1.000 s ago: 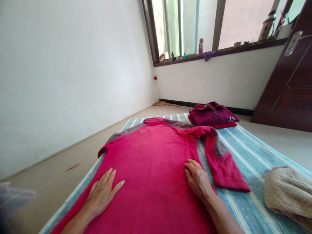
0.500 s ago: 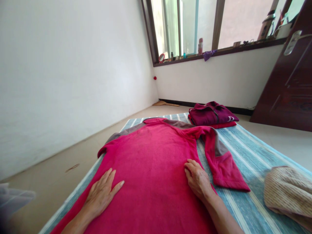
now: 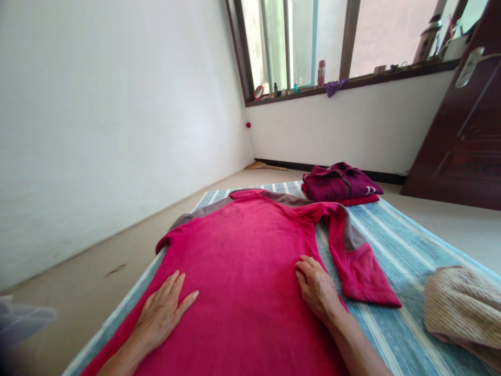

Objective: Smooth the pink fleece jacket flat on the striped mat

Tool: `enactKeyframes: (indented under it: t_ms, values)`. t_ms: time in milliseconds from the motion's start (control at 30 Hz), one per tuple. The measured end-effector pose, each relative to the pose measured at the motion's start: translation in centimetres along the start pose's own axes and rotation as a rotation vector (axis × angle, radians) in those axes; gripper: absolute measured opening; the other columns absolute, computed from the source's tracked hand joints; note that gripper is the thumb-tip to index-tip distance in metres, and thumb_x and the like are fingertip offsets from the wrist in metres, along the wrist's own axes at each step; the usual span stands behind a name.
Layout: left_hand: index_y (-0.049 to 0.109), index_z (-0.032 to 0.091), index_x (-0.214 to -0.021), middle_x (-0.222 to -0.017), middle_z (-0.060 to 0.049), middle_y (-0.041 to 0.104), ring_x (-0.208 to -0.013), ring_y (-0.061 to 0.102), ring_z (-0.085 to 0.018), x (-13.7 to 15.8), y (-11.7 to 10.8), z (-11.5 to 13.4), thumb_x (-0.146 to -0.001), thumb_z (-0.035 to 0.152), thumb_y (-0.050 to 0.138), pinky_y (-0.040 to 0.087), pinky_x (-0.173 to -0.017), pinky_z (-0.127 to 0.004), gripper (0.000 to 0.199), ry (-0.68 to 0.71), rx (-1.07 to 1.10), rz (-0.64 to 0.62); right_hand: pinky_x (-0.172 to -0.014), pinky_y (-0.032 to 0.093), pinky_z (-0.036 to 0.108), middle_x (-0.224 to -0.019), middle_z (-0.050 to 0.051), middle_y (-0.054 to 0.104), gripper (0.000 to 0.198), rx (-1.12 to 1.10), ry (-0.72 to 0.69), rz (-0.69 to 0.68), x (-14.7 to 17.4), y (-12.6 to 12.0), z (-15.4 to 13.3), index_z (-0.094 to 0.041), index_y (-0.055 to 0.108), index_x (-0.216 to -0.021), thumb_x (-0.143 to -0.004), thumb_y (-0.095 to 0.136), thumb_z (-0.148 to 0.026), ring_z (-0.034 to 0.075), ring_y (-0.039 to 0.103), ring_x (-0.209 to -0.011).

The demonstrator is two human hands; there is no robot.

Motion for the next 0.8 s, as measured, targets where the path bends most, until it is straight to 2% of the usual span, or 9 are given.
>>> enactKeyframes:
  t_ms: [267,400,567,733,800]
  values:
    - [0.035,0.003,-0.141,-0.150,-0.019,0.026,-0.140,0.020,-0.030,-1.0,-1.1,-0.4,-0.081,0.054,0.036,0.024,-0.110,-0.050,0.079,-0.003,0.022,-0.058,-0.093,0.048,0.036,-0.114,0.009,0.064,0.027,0.000,0.008,-0.010,-0.1,0.1,-0.1,-0.021,0.069,-0.094,-0.087,0.043,-0.025,0.021,0.061,-0.104]
    - [0.041,0.006,-0.139,-0.149,-0.020,0.030,-0.139,0.023,-0.032,-2.5,-2.8,1.3,-0.080,0.052,0.040,0.023,-0.109,-0.052,0.074,0.036,-0.011,-0.017,-0.093,0.048,0.037,-0.117,0.011,0.063,0.030,0.027,0.020,0.001,-0.1,0.1,-0.4,-0.019,0.069,-0.096,-0.088,0.041,-0.026,0.022,0.059,-0.107]
    - [0.044,0.012,-0.137,-0.148,-0.017,0.033,-0.139,0.026,-0.029,-6.6,-4.7,7.6,-0.084,0.050,0.040,0.026,-0.110,-0.046,0.065,0.291,0.051,0.005,-0.093,0.050,0.037,-0.117,0.012,0.063,0.031,0.056,0.011,0.039,0.1,0.3,-0.7,-0.018,0.069,-0.098,-0.088,0.040,-0.026,0.023,0.060,-0.108]
    - [0.046,0.012,-0.133,-0.145,-0.017,0.040,-0.135,0.033,-0.026,-13.6,-5.5,16.2,-0.087,0.042,0.044,0.030,-0.109,-0.040,0.054,0.516,0.152,0.082,-0.087,0.055,0.033,-0.116,0.011,0.065,0.029,0.098,-0.063,0.096,0.4,1.1,0.0,-0.021,0.070,-0.098,-0.089,0.043,-0.026,0.023,0.064,-0.104]
    - [0.047,0.012,-0.130,-0.144,-0.016,0.041,-0.135,0.034,-0.024,-16.8,-5.8,19.5,-0.089,0.036,0.044,0.029,-0.110,-0.037,0.048,0.545,0.165,0.113,-0.083,0.056,0.032,-0.114,0.011,0.066,0.027,0.100,-0.116,0.156,0.7,1.8,0.8,-0.021,0.071,-0.097,-0.088,0.045,-0.028,0.023,0.065,-0.101]
Point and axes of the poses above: each hand's wrist, its own x-axis away from the middle knuckle, its own y-axis out of the palm, z = x × y, the point moved 1 cm from there along -x, towards the middle knuckle
